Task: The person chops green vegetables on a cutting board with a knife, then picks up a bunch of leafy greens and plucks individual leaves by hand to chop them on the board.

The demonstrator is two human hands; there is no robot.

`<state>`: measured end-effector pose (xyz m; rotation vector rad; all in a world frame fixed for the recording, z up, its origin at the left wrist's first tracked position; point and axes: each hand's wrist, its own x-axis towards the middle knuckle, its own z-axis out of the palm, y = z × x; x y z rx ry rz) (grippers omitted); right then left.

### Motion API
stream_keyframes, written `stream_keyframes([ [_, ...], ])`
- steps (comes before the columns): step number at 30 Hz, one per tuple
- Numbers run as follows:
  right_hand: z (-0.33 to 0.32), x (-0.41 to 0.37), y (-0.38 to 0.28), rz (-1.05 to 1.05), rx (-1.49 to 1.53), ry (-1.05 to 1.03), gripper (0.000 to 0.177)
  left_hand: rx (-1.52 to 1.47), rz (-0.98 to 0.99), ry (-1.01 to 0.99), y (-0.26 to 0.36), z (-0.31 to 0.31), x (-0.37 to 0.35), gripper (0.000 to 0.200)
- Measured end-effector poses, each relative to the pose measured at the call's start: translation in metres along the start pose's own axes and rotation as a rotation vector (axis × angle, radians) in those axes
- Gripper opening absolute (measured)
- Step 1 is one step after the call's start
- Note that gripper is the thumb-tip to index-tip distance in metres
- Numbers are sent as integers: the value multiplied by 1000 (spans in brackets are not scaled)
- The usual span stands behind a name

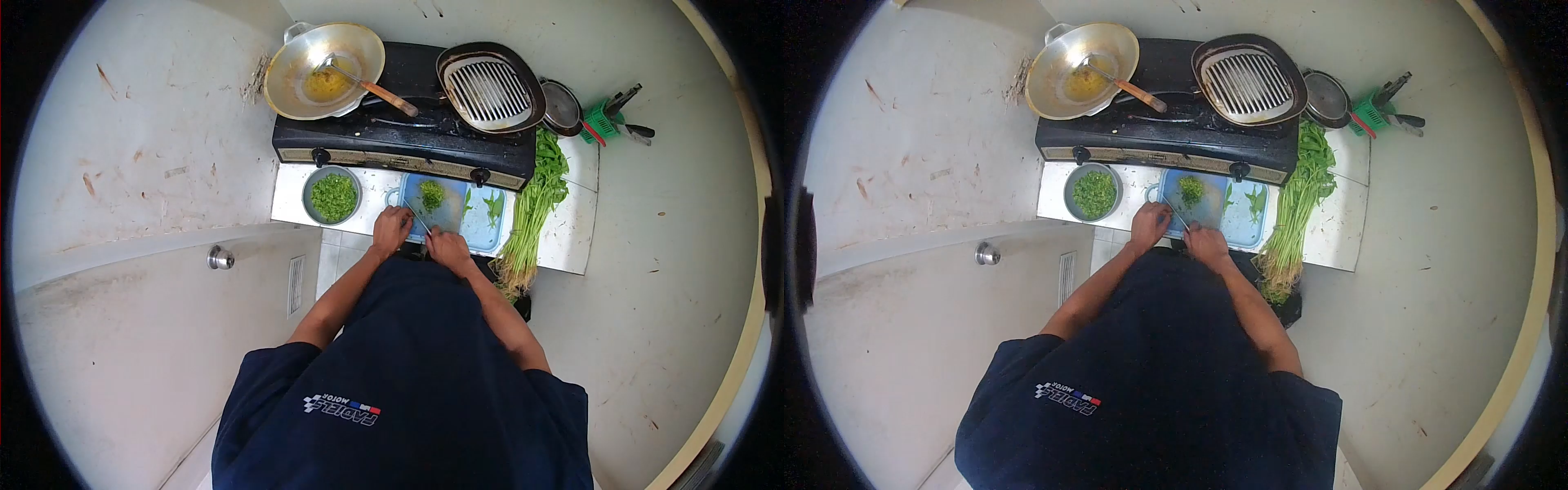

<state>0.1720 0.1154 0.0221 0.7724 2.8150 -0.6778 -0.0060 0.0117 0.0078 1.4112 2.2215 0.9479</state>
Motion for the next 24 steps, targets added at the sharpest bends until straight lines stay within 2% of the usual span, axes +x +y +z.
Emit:
stream_keyframes([
  [5, 2, -4, 4, 43, 10, -22, 38, -20, -29, -6, 0, 1, 0, 12],
  [20, 4, -4, 5, -46, -50, -10, 38, 88, 45, -3, -2, 0, -2, 10],
  [24, -1, -3, 0, -60, -50, 55, 36, 84, 60, 8, 2, -1, -4, 9],
])
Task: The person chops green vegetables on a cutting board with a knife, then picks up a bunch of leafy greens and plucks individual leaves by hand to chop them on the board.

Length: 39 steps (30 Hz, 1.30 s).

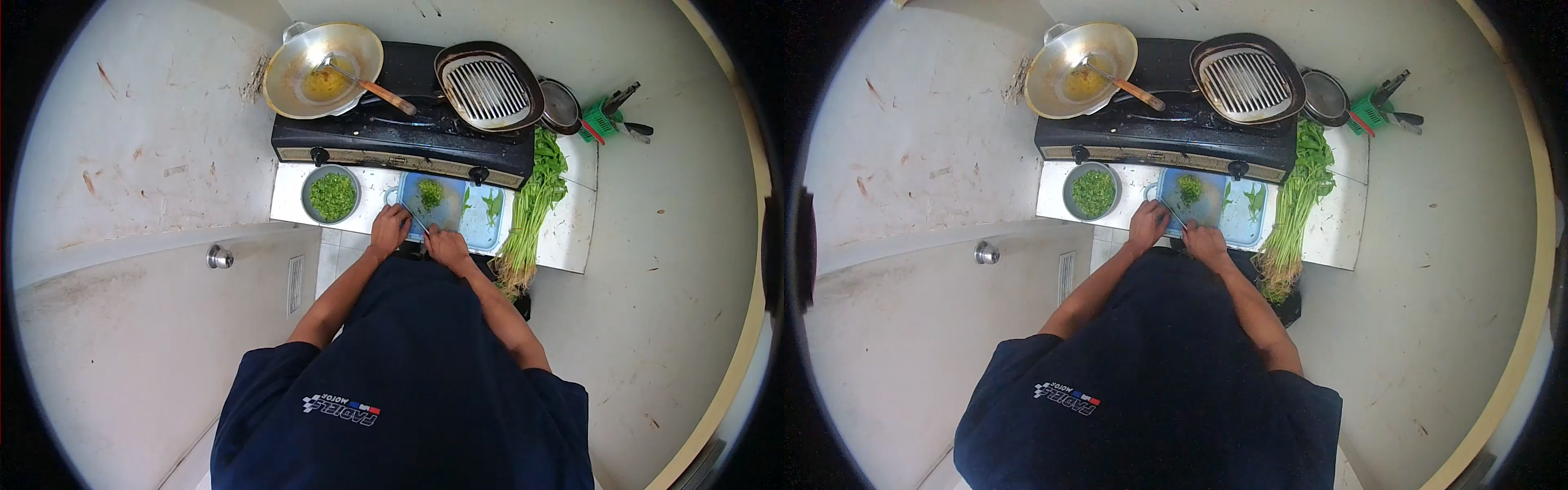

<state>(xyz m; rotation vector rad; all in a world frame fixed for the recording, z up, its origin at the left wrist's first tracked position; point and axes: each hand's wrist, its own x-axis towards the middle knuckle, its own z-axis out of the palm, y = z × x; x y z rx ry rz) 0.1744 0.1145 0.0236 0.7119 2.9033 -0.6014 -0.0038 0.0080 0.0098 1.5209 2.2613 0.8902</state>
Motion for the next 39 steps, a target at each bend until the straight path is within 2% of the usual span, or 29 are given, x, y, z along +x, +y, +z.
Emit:
stream_keyframes([
  [4, 5, -3, 3, 27, 22, -7, 35, -20, 37, 35, -2, -1, -4, 9],
  [7, 3, -6, 5, 51, 24, -40, 36, -28, -45, -8, -1, 0, -4, 11],
  [18, -2, -7, 6, 15, 45, -67, 36, -24, -60, 10, -1, 3, -4, 10],
  [26, 14, -2, 7, -31, 35, 46, 33, -44, -91, 7, 1, 2, -4, 10],
  [29, 8, -2, 5, 17, 45, -41, 34, -81, -98, 36, 2, 2, -3, 9],
  [39, 4, -7, 5, 78, 87, -83, 37, -92, -101, 18, -2, 2, -3, 8],
])
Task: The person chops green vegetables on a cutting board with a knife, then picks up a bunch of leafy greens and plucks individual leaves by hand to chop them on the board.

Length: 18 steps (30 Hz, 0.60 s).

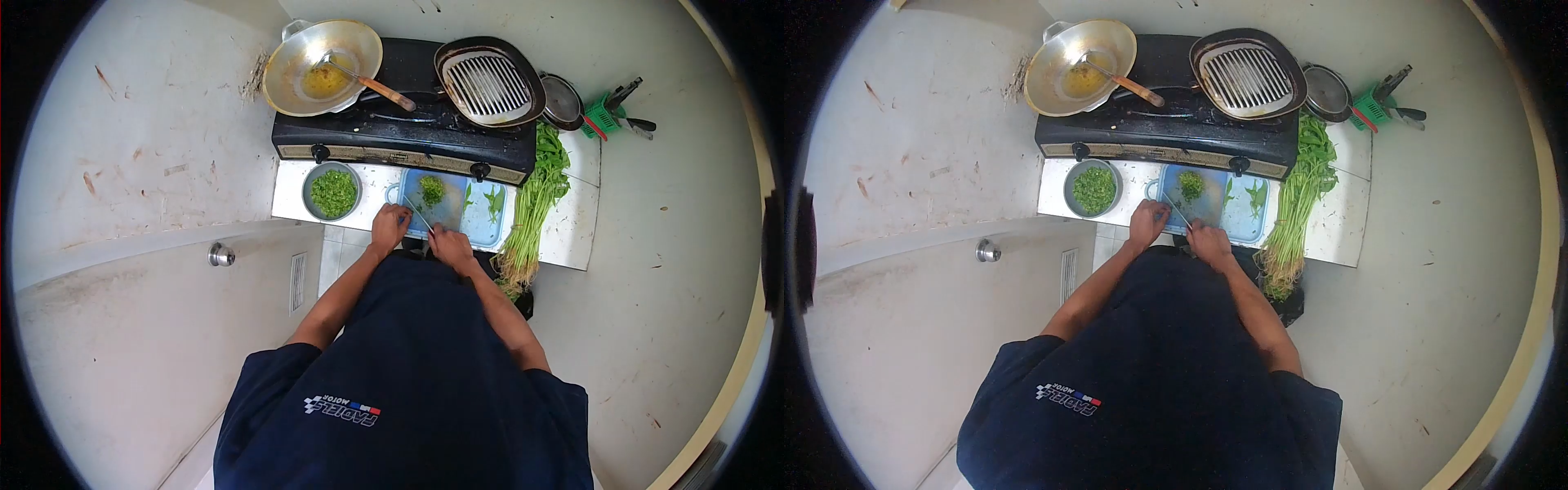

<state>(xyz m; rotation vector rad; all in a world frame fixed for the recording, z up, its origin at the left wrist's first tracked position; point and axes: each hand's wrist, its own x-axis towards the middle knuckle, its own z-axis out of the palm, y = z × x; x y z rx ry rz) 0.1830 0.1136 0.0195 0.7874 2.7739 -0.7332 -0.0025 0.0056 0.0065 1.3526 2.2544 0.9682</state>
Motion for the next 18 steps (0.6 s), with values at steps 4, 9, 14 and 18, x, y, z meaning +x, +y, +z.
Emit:
stream_keyframes([
  [4, -1, -1, -2, -28, -8, -18, 36, 36, -1, 0, 2, -2, -1, 10],
  [9, -1, 0, -5, -21, -19, -10, 36, 60, 19, -5, 1, -4, -1, 10],
  [14, 2, 5, -8, -37, -51, 16, 36, 53, 38, -6, -3, -1, -4, 11],
  [18, 4, 4, -5, -27, -49, 9, 36, 24, 45, 16, -4, -2, -8, 12],
])
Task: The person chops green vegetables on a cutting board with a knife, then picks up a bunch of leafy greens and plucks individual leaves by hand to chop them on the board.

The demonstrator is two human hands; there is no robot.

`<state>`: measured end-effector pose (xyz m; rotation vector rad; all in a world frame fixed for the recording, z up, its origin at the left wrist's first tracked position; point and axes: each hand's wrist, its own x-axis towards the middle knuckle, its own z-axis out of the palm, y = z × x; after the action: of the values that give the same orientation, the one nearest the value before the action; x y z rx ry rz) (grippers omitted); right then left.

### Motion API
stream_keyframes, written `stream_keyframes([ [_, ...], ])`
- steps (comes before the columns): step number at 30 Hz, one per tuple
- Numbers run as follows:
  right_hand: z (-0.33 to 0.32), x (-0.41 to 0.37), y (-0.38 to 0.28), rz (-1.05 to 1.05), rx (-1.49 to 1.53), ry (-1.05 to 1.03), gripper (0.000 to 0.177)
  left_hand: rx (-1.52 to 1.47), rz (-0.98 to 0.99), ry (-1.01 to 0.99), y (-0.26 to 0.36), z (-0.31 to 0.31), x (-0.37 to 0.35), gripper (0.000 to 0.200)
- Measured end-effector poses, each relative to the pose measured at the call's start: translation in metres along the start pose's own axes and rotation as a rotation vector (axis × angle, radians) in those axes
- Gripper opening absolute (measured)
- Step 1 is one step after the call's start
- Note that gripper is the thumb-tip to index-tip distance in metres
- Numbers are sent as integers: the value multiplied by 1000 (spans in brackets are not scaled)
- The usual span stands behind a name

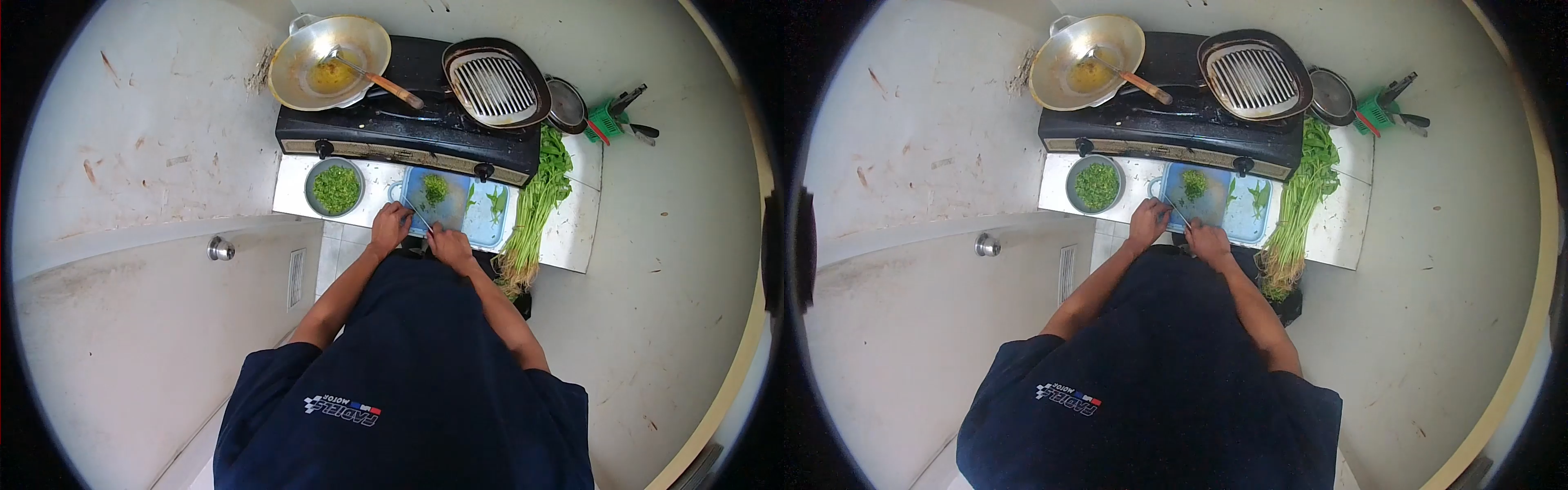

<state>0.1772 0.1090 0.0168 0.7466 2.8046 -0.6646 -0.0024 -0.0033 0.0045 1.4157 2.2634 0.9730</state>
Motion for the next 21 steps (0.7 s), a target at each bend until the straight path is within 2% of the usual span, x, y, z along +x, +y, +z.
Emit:
stream_keyframes([
  [14, -7, -5, -2, 3, 11, -72, 38, -21, -22, 5, 0, 2, -2, 13],
  [21, -9, 2, -1, -5, 34, -31, 36, -20, -25, -5, -2, 4, 0, 11],
])
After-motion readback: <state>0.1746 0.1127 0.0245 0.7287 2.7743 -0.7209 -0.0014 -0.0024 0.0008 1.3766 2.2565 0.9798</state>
